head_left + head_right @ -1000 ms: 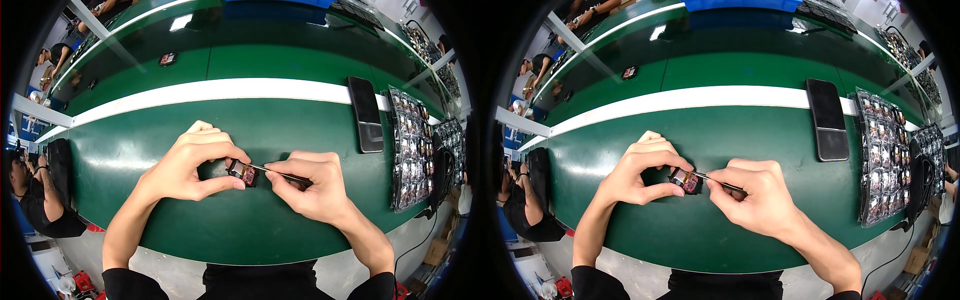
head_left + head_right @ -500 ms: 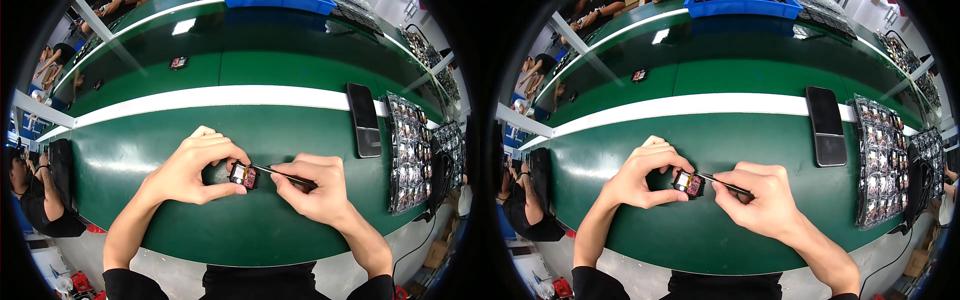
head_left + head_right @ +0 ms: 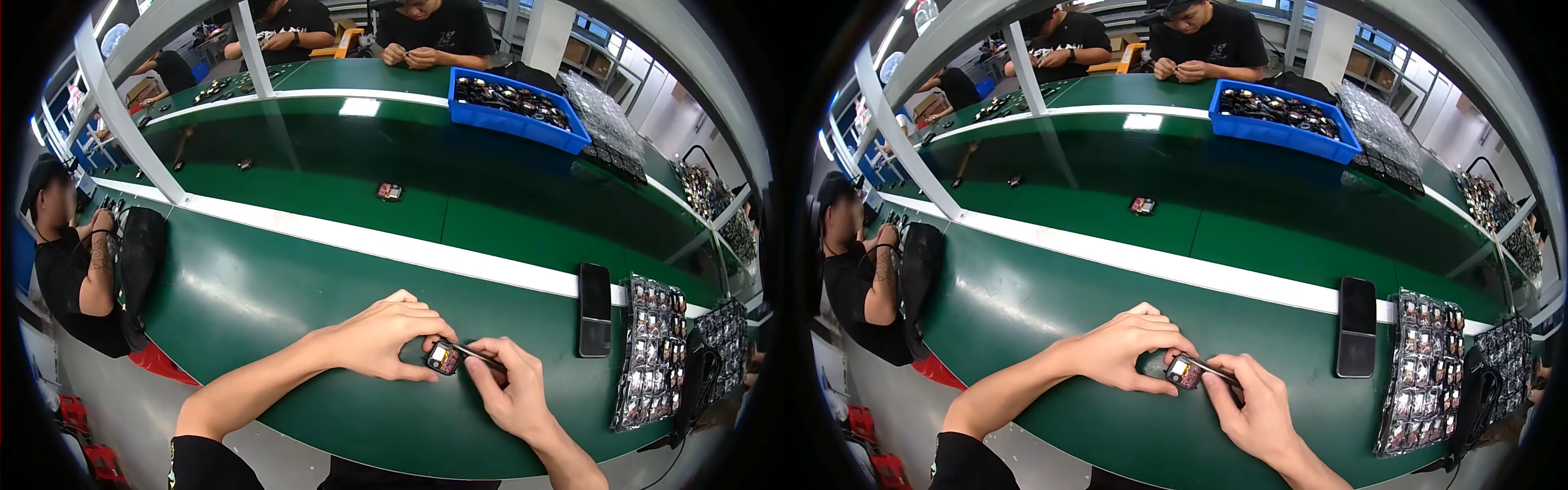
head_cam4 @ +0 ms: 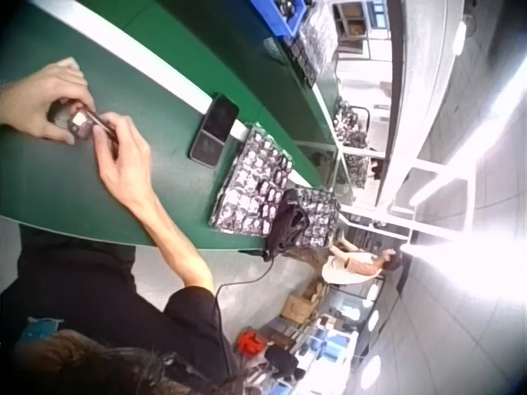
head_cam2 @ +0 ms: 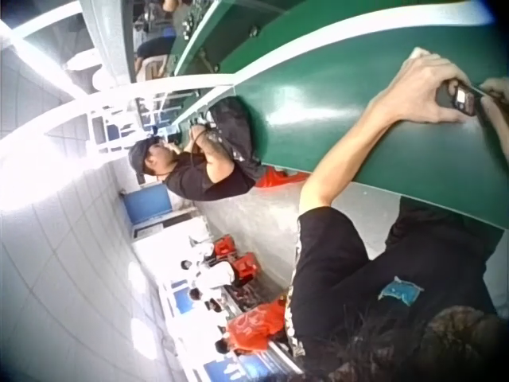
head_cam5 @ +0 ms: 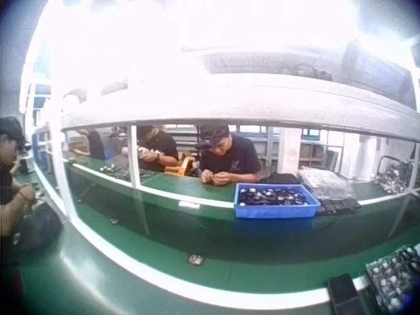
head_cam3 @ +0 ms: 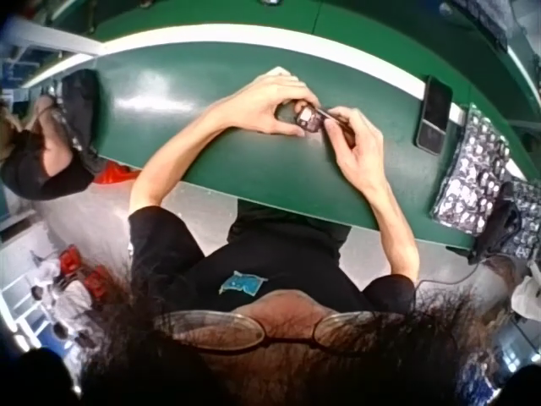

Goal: Assembling and inspecting internal components of smartwatch modules using fine tweezers and a probe tool.

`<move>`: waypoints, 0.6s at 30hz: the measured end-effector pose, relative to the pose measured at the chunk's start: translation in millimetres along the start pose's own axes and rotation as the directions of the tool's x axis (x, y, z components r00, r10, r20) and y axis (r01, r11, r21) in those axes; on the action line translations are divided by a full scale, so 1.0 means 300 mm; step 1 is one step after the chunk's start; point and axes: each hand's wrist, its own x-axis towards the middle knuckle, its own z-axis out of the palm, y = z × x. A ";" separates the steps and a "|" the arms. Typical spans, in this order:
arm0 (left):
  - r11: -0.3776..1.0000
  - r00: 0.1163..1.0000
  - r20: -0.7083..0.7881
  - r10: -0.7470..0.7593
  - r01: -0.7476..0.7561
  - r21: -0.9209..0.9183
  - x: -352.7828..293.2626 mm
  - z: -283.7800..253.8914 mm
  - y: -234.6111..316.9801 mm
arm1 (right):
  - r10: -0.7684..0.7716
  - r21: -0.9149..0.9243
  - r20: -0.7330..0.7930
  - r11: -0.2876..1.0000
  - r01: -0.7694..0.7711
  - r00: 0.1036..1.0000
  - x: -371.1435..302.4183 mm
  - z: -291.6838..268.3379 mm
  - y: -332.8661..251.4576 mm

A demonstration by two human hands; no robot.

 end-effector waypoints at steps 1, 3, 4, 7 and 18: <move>1.000 1.000 -0.008 0.008 -0.008 0.013 0.001 -0.007 0.006 | -0.033 -0.041 0.012 0.999 0.033 0.999 -0.002 0.003 -0.010; 0.998 0.999 0.007 -0.038 0.038 -0.059 -0.001 -0.014 0.012 | -0.097 -0.201 0.059 0.974 0.107 0.994 -0.009 0.007 -0.010; 0.997 0.999 0.014 -0.039 0.040 -0.071 -0.005 -0.010 0.007 | -0.106 -0.232 0.068 0.965 0.119 0.992 -0.010 0.012 -0.012; 0.996 0.999 0.009 -0.053 0.054 -0.073 -0.014 -0.019 0.003 | -0.116 -0.246 0.064 0.961 0.128 0.991 -0.006 0.030 0.000; 0.993 0.939 -0.342 0.047 -0.006 0.120 0.013 -0.042 0.087 | -0.008 -0.195 0.135 0.980 0.035 0.991 -0.031 0.015 0.012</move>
